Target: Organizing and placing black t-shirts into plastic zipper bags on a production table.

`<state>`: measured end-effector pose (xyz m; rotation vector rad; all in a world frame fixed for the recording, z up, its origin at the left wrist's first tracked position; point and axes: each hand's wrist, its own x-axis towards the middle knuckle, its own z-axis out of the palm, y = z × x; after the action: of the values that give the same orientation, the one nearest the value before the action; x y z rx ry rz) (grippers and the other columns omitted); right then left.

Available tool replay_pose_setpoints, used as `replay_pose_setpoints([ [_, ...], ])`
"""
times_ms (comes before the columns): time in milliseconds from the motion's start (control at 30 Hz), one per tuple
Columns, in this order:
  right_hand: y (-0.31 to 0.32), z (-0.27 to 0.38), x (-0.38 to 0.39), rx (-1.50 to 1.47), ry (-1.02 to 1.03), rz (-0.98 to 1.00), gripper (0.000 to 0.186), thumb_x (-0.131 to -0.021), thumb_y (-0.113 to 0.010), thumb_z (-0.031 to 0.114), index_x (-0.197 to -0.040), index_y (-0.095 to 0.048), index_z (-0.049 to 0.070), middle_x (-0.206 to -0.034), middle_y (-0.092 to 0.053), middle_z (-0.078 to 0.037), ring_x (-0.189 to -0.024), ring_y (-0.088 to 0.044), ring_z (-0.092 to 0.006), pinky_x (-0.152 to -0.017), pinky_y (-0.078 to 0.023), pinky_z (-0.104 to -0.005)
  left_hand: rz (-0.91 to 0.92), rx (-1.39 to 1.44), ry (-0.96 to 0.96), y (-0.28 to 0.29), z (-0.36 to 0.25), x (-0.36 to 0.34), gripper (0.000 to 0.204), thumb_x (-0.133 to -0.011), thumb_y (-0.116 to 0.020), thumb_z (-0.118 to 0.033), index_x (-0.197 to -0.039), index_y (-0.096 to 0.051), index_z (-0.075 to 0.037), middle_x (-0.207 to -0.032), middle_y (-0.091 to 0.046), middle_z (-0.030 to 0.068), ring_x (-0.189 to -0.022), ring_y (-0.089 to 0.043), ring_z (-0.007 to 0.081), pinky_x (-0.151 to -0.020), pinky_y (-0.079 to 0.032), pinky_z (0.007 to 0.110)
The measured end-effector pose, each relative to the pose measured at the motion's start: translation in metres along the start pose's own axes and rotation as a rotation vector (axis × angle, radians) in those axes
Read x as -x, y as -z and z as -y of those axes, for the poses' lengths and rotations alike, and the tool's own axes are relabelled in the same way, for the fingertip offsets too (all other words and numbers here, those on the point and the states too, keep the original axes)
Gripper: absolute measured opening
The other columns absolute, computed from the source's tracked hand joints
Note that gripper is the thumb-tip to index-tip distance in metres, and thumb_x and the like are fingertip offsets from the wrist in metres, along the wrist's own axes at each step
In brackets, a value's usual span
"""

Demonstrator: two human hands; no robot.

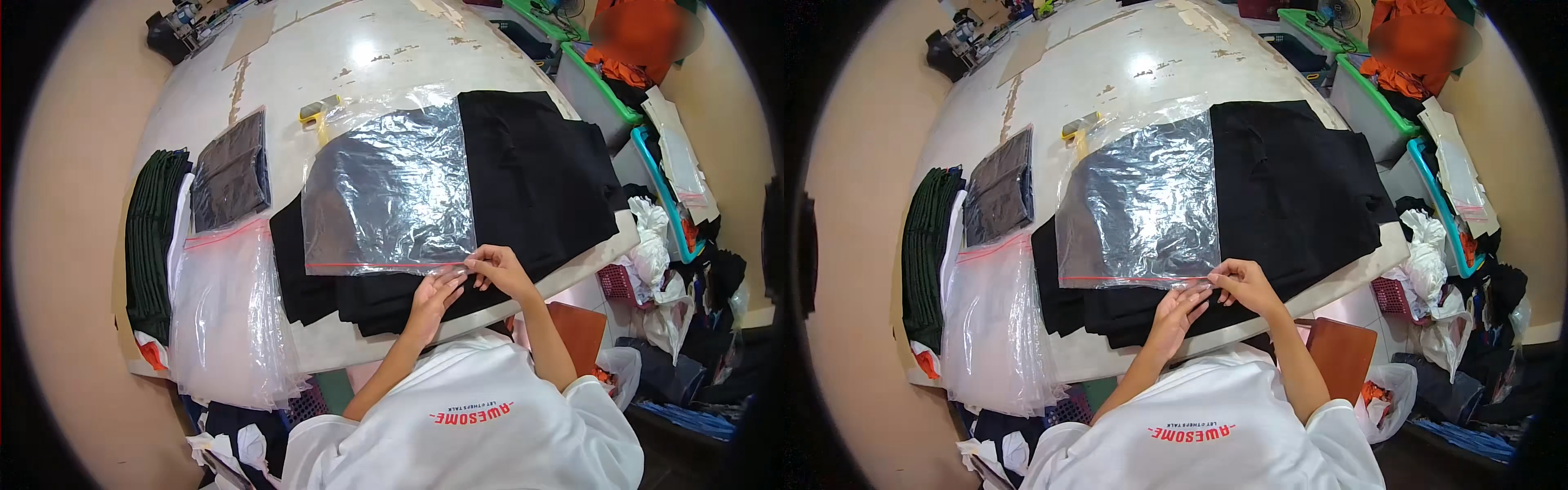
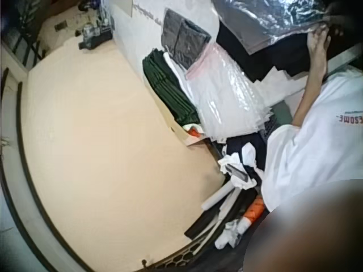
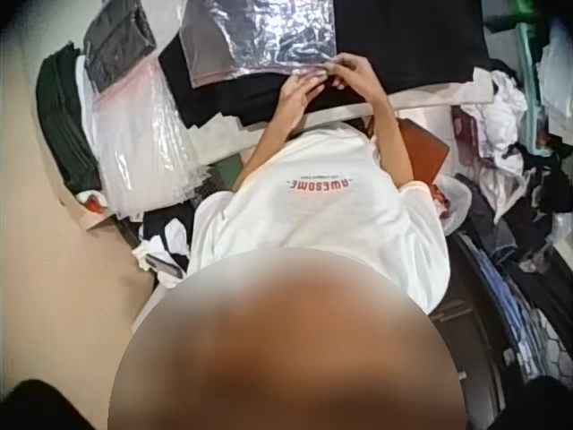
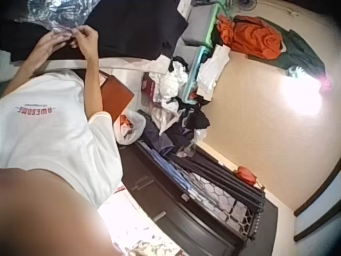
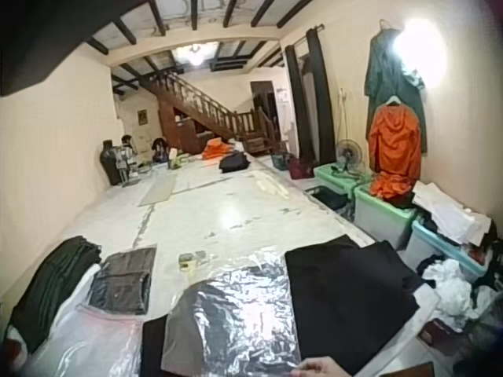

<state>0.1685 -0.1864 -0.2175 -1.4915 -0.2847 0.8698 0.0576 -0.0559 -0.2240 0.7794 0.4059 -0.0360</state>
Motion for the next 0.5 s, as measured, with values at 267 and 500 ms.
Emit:
replay_pose_setpoints([
  [267, 0.0025, -0.0002, 0.0010, -0.031, 0.007, 0.035, 0.017, -0.081, -0.058, 0.015, -0.085, -0.057, -0.002, -0.068, -0.057, -0.003, -0.052, -0.052, -0.0061, -0.047, -0.046, -0.0190, -0.007, 0.005, -0.012, -0.0006, 0.0017, 0.0010, 0.035, -0.084, -0.051, -0.009, -0.116, -0.038, -0.001, -0.113, -0.049, 0.0115, -0.107, -0.049, 0.0181, -0.085, -0.042, 0.025],
  [500, 0.0022, 0.0019, -0.0005, -0.024, 0.015, 0.035, 0.017, -0.082, -0.058, 0.015, -0.085, -0.057, -0.002, -0.068, -0.056, -0.003, -0.052, -0.053, -0.0064, -0.048, -0.046, -0.0188, -0.005, -0.035, -0.022, 0.0002, 0.0018, -0.0006, 0.034, -0.086, -0.047, -0.010, -0.117, -0.037, 0.000, -0.116, -0.048, 0.0114, -0.107, -0.048, 0.0176, -0.087, -0.042, 0.027],
])
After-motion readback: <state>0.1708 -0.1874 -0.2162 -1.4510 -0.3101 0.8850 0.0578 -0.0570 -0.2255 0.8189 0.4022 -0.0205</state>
